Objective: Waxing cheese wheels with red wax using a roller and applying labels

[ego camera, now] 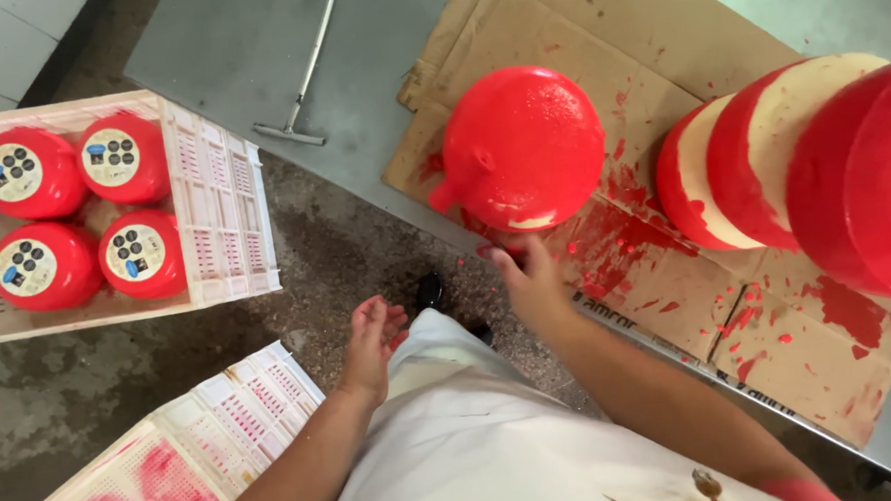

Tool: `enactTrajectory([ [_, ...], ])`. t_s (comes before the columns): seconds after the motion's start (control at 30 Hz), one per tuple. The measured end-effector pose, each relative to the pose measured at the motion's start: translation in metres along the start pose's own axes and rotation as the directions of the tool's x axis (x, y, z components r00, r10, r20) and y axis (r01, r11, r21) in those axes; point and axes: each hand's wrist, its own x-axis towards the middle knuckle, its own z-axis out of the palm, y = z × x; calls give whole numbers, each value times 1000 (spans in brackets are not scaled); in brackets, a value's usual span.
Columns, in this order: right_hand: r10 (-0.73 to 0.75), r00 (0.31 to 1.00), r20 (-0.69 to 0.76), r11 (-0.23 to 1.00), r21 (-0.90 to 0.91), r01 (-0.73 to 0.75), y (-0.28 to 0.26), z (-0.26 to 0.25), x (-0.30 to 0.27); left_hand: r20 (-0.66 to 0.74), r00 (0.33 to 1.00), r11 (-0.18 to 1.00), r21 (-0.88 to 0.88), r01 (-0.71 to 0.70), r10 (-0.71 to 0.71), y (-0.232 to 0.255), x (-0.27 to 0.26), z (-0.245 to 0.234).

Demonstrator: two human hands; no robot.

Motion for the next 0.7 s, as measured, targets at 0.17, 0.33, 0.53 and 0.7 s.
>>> enactTrajectory([
  [0.17, -10, 1000, -21, 994, 107, 12, -48, -37, -8, 51, 999, 999, 41, -20, 18, 18, -4, 14],
  [0.33, 407, 911, -63, 894, 232, -384, -58, -132, -20, 33, 999, 999, 33, -26, 25, 16, -4, -2],
  [0.53, 195, 947, 257, 981, -55, -187, -167, -77, -2, 54, 998, 999, 35, 10, -12, -9, 7, -2],
  [0.7, 130, 975, 180, 969, -231, -86, -50, -103, 19, 101, 995, 996, 94, -4, -5, 17, -3, 28],
])
